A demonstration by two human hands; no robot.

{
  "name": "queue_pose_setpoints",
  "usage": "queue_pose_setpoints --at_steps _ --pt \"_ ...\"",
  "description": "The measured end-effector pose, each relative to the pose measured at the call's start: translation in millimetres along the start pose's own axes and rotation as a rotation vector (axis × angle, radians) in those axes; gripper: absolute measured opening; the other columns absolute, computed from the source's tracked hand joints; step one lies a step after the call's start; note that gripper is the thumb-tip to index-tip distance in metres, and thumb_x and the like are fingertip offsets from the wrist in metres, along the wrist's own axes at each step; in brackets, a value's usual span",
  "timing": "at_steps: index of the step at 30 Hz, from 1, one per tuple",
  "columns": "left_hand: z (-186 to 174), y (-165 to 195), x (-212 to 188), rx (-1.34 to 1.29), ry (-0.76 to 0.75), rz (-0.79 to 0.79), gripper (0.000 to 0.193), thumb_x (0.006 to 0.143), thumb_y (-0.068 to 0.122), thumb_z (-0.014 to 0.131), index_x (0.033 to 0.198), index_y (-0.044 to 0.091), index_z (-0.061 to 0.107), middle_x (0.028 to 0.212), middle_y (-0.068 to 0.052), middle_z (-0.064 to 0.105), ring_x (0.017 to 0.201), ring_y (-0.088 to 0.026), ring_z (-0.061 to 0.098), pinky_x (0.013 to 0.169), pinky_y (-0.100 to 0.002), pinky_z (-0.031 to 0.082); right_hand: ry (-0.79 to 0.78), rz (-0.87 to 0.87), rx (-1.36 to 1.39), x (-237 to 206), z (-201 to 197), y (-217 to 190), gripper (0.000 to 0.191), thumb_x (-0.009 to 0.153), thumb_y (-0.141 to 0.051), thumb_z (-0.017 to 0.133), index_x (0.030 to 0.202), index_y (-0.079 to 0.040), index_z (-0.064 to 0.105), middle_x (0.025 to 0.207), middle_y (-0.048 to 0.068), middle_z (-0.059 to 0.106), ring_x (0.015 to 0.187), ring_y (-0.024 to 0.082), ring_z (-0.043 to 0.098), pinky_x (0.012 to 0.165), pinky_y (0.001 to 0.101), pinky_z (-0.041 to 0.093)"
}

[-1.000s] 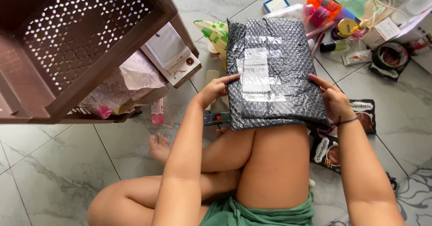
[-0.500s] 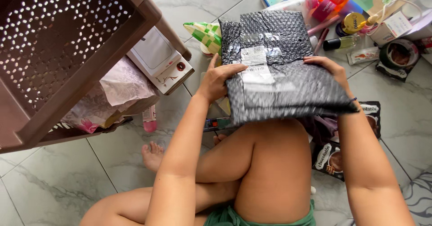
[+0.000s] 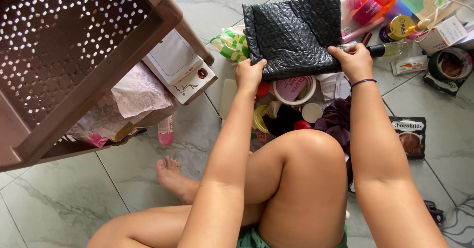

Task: The person sits on the floor and assembles a brown perforated plastic storage shelf, fitting the tiers together and attaching a small black fastener at a corner. They then place boxes, a purple lidded container, pouches, a black bag, jars and small packets onto the shelf tiers, arranging cosmetics and personal items from the floor onto the rack.

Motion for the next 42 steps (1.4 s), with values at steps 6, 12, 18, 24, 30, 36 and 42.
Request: queue_pose_setpoints --at_steps 6,12,18,24,30,36,42 --pt "-5.0 -4.8 -2.9 -0.086 0.160 -0.161 0.067 0.057 0.017 0.095 0.112 -0.003 0.062 0.123 -0.021 0.055 0.108 -0.033 0.063 0.090 -0.038 0.055 -0.279 0.073 0.603 5.1 16.4 -3.8 0.027 0.093 -0.020 0.079 0.114 -0.005 0.072 0.106 0.005 0.071 0.087 0.016 0.067 0.075 0.0306 0.056" --pt "-25.0 32.5 -29.0 -0.535 -0.257 -0.127 0.077 0.060 0.007 0.082 0.129 0.004 0.048 0.116 -0.017 0.066 0.096 -0.028 0.072 0.075 -0.040 0.064 -0.485 -0.272 0.890 -19.6 -26.8 -60.5 0.034 0.091 0.006 0.066 0.123 -0.005 0.064 0.120 0.007 0.072 0.109 0.021 0.071 0.099 0.0364 0.059" --pt "-79.6 56.1 -86.7 -1.084 -0.545 0.037 0.047 0.086 0.002 0.078 0.129 -0.004 0.059 0.116 -0.014 0.069 0.102 -0.027 0.071 0.083 -0.042 0.061 -0.712 -0.290 0.795 -61.5 -59.6 -120.1 0.043 0.092 0.010 0.062 0.132 -0.006 0.066 0.124 0.006 0.070 0.117 0.019 0.068 0.105 0.0346 0.055" --pt "-124.1 -10.1 -109.1 -1.294 -0.110 0.101 0.036 0.084 0.001 0.076 0.119 -0.004 0.069 0.111 -0.014 0.074 0.096 -0.028 0.072 0.086 -0.042 0.059 -0.254 -0.450 1.246 -134.1 -3.8 -162.8 0.062 0.094 0.006 0.076 0.145 -0.006 0.044 0.132 0.012 0.057 0.123 0.024 0.063 0.108 0.0399 0.057" --pt "-183.3 -69.0 -102.0 -1.151 0.167 0.060 0.041 0.079 -0.002 0.077 0.119 -0.004 0.067 0.110 -0.012 0.073 0.094 -0.026 0.071 0.086 -0.039 0.058 -0.290 0.018 1.423 -248.6 129.7 -166.3 0.078 0.082 0.002 0.071 0.144 -0.024 0.031 0.122 0.013 0.059 0.103 0.029 0.066 0.084 0.0486 0.062" --pt "-267.1 -75.4 -86.2 -0.885 0.290 0.106 0.047 0.073 0.001 0.079 0.118 -0.004 0.066 0.110 -0.012 0.073 0.094 -0.026 0.071 0.087 -0.038 0.057 -0.399 0.105 1.457 -260.4 192.4 -185.0 0.070 0.082 0.006 0.068 0.142 -0.014 0.037 0.120 0.015 0.060 0.100 0.032 0.069 0.082 0.0495 0.064" --pt "-299.1 -82.0 -89.0 -0.926 0.371 0.010 0.053 0.074 0.005 0.079 0.124 -0.006 0.064 0.114 -0.015 0.072 0.098 -0.027 0.070 0.088 -0.039 0.057 -0.484 0.112 1.429 -250.0 233.4 -201.9 0.059 0.084 0.006 0.067 0.135 -0.010 0.042 0.114 0.013 0.064 0.097 0.030 0.071 0.081 0.0466 0.064"
Point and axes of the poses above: each hand's wrist, its own x-axis towards the middle knuckle, its own z-axis out of the palm, y = z × x, the point moved 6 cm from there along x, towards the middle knuckle
